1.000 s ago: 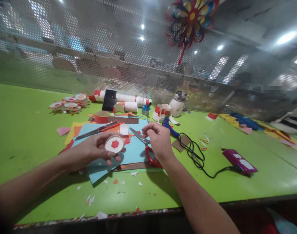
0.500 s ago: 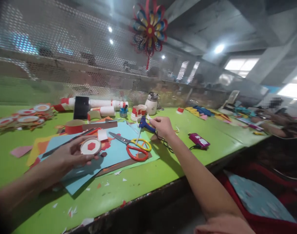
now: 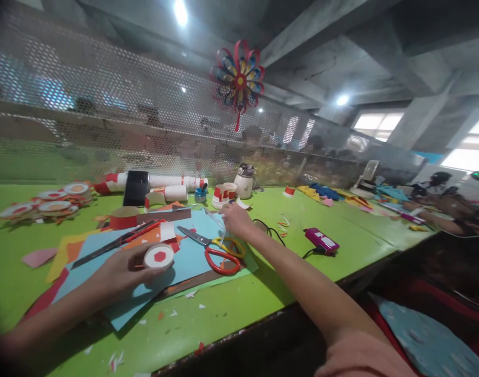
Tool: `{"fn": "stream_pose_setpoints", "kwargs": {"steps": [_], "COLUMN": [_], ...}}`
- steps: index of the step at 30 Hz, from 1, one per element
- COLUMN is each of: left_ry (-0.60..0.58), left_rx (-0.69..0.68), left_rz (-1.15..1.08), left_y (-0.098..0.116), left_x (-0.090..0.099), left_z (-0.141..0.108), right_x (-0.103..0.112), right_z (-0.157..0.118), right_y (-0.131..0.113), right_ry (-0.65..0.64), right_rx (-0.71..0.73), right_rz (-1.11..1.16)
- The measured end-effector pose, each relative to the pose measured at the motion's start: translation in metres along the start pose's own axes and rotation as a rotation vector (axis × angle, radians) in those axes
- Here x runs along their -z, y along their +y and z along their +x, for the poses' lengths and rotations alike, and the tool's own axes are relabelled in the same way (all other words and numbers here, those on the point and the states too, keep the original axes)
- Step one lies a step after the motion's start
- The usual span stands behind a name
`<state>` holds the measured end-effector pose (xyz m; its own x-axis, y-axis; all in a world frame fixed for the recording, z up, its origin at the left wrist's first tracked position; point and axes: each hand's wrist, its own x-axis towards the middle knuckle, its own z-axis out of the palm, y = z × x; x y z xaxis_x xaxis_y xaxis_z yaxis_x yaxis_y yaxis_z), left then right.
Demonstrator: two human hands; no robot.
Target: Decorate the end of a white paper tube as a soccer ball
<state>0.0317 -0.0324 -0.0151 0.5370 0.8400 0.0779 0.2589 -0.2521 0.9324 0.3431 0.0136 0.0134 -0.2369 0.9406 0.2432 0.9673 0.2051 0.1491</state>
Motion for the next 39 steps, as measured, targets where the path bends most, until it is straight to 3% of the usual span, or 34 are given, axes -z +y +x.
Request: {"fn": "stream_pose_setpoints", "kwargs": {"steps": [4, 9, 14, 18, 21, 24, 28, 30, 32, 34, 35, 37, 39], "left_ry": [-0.049, -0.1, -0.103, -0.097, -0.064, 0.004, 0.021, 0.028, 0.008, -0.037, -0.063, -0.129, -0.162], "left_rx": [0.007, -0.015, -0.05, -0.064, -0.051, -0.037, -0.057, -0.056, -0.038, -0.012, 0.003, 0.046, 0.068], "left_rz": [0.043, 0.033, 0.021, -0.016, -0.048, -0.105, -0.225, -0.266, -0.321, -0.389, -0.425, -0.494, -0.535], "left_y": [0.0, 0.005, 0.004, 0.001, 0.001, 0.003, 0.003, 0.0, -0.003, -0.005, -0.005, -0.004, -0.001], "left_x": [-0.003, -0.003, -0.003, -0.004, -0.003, -0.003, -0.007, -0.01, -0.013, -0.017, -0.018, -0.019, -0.018], "left_z": [-0.003, -0.005, -0.005, -0.005, -0.004, -0.004, -0.003, -0.004, -0.004, -0.005, -0.005, -0.006, -0.007], "right_x": [-0.003, -0.013, -0.022, -0.026, -0.02, 0.0, 0.036, 0.051, 0.06, 0.062, 0.062, 0.059, 0.055], "right_z": [0.043, 0.068, 0.079, 0.087, 0.091, 0.083, 0.045, 0.017, -0.01, -0.033, -0.041, -0.052, -0.057], "right_y": [-0.015, -0.011, -0.006, -0.012, -0.02, -0.022, -0.022, -0.028, -0.039, -0.053, -0.06, -0.07, -0.076], "right_ry": [-0.113, -0.249, -0.3, -0.243, -0.111, 0.142, 0.584, 0.696, 0.694, 0.614, 0.553, 0.36, 0.239], "right_rx": [0.247, 0.477, 0.598, 0.642, 0.611, 0.479, 0.172, 0.069, 0.028, 0.018, 0.009, -0.044, -0.046], "right_rz": [-0.191, -0.357, -0.373, -0.243, -0.061, 0.199, 0.637, 0.859, 1.053, 1.201, 1.3, 1.726, 1.921]}}
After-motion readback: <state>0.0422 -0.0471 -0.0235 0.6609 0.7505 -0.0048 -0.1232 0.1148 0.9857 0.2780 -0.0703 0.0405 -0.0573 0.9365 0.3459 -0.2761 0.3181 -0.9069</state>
